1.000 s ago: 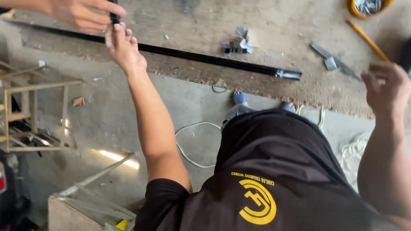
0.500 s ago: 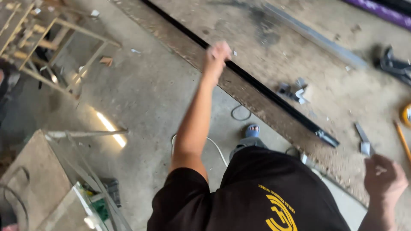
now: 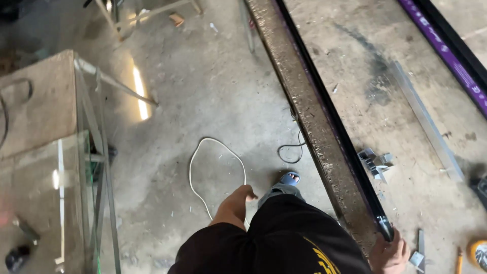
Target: Assembling metal frames by filing brackets, fitting them into profiles, and securing them with a pop riveter.
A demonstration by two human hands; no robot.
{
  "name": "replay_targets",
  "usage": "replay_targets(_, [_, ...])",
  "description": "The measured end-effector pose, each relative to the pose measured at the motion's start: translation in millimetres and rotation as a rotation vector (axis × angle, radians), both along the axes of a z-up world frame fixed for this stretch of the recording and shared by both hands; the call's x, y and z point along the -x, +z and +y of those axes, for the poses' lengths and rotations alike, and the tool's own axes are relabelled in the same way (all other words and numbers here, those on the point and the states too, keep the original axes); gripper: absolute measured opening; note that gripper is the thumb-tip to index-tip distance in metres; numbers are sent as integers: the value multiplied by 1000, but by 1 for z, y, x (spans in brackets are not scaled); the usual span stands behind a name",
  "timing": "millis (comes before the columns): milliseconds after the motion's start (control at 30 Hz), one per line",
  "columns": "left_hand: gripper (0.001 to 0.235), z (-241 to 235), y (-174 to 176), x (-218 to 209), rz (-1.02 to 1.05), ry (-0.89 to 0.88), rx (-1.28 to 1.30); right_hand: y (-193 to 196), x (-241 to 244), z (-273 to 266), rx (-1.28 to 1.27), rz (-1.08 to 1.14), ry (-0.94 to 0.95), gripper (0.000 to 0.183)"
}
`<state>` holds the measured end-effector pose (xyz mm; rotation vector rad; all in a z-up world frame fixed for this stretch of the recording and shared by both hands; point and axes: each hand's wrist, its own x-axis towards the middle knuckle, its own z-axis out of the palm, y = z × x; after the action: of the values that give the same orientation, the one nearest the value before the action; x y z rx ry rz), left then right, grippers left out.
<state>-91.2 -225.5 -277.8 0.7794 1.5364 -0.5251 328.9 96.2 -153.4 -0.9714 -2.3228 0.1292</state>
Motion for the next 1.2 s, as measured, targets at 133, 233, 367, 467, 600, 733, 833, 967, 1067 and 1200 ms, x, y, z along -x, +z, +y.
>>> replay_targets(133, [48, 13, 6, -8, 214, 605, -361, 4, 5, -4, -42, 1, -47, 39])
replay_targets(233, [48, 33, 31, -6, 293, 761, -497, 0, 8, 2, -52, 60, -30, 41])
replay_targets(367, [48, 44, 79, -11, 322, 863, -600, -8, 2, 8, -12, 42, -18, 39])
replay_targets(467, [45, 38, 73, -11, 310, 886, -585, -11, 2, 8, -33, 35, -29, 39])
replay_targets(600, [59, 14, 13, -9, 298, 653, -519, -6, 2, 7, -51, 19, -21, 45])
replay_targets(733, [36, -6, 12, -12, 284, 542, -389, -15, -3, 12, 21, 6, -48, 42])
replay_targets(833, [56, -9, 17, -11, 337, 628, -325, -14, -4, 11, 40, 21, -25, 44])
replay_targets(967, [54, 6, 34, -5, 321, 735, -408, -14, -2, 8, 128, -27, -71, 48])
replay_targets(1067, [57, 25, 36, -2, 310, 683, -457, -16, -3, 8, 71, 7, -71, 51])
replay_targets(1200, [57, 47, 45, 3, 295, 590, -525, -2, 4, -3, 116, -108, -189, 59])
